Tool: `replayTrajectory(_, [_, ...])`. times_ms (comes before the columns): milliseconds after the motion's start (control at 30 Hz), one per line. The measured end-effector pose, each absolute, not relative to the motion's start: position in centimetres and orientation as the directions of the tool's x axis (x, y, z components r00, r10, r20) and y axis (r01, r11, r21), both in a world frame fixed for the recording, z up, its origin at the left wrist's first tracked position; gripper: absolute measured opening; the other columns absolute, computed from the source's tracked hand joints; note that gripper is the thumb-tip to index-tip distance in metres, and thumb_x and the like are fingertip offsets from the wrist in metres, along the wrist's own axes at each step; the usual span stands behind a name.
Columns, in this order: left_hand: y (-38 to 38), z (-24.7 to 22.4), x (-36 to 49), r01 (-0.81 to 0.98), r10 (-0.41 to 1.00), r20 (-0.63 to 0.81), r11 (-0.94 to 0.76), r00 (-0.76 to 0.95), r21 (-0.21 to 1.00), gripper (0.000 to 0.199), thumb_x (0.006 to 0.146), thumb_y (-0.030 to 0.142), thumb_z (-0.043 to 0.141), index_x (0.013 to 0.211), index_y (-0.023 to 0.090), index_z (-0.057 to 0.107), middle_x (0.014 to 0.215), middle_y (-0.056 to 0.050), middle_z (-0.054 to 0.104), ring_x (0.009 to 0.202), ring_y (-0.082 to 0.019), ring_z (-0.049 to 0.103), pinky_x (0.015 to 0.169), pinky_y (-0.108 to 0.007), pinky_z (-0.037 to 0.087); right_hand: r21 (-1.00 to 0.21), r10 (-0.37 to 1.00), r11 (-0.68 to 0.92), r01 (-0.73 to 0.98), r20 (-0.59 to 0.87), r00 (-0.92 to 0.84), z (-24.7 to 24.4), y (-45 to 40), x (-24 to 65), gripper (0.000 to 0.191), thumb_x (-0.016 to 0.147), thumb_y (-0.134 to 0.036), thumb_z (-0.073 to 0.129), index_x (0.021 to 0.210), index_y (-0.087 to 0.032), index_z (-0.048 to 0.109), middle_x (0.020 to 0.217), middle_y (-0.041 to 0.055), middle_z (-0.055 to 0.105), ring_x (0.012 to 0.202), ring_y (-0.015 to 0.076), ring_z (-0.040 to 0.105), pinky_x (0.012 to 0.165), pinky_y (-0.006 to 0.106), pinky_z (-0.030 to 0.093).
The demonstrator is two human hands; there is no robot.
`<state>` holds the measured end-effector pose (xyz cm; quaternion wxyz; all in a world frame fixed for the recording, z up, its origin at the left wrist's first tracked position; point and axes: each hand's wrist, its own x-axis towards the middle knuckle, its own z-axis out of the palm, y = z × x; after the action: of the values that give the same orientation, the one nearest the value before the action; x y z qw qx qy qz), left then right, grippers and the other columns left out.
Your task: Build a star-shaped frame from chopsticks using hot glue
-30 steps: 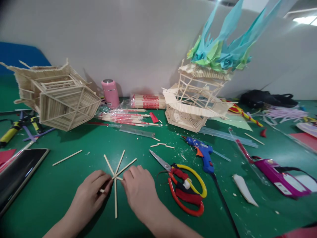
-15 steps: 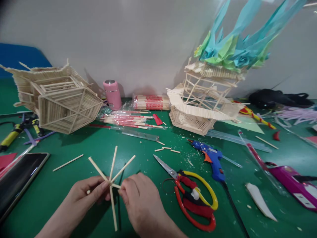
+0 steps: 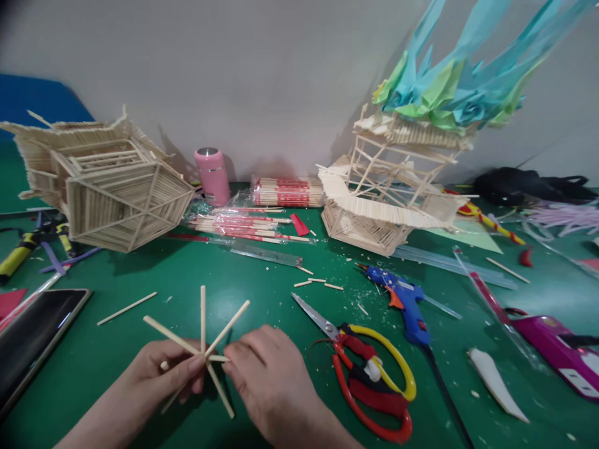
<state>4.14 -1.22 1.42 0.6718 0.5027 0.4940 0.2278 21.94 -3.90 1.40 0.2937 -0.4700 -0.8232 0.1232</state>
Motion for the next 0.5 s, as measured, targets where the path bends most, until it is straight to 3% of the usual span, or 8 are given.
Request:
replayTrajectory(100, [-1.6,1.3,4.4,0.223,0.86,-0.382,0.321,0.34,0.921,0.031,0.071,0.044,0.055,0.069,0.014,0.064,0.048,0.004,0.045,0.046,-0.008,0.035,0.044,-0.019,0.027,-0.471,0.849,0.524,0.71,0.355,-0.391,1.4,-3.9,21.7,0.026,0.09,-0.023,0.036,0.083,-0.016,0.06,0.071,0.0043,0.06,0.065,0.0155,0.051,0.059,0.027,0.04])
replayTrajectory(233, [-2.0,1.1,4.7,0.308,0.912,-0.284,0.19,0.296,0.932,0.028,0.072,0.04,0.052,0.064,0.015,0.063,0.057,-0.001,0.054,0.053,-0.011,0.041,0.049,-0.022,0.033,-0.494,0.865,0.501,0.71,0.314,-0.392,1.4,-3.8,21.1,0.029,0.09,-0.024,0.034,0.081,-0.017,0.06,0.074,0.005,0.062,0.068,0.0165,0.054,0.061,0.028,0.042])
replayTrajectory(500, [-2.2,1.2,4.7,0.45,0.937,-0.18,0.028,0.299,0.892,0.03,0.075,0.037,0.046,0.06,0.016,0.061,0.057,-0.003,0.061,0.055,-0.015,0.052,0.051,-0.023,0.04,-0.701,0.907,0.319,0.638,0.029,-0.421,2.5,-3.5,20.6,0.024,0.089,-0.023,0.035,0.086,-0.019,0.059,0.084,0.005,0.061,0.078,0.0158,0.056,0.069,0.025,0.044])
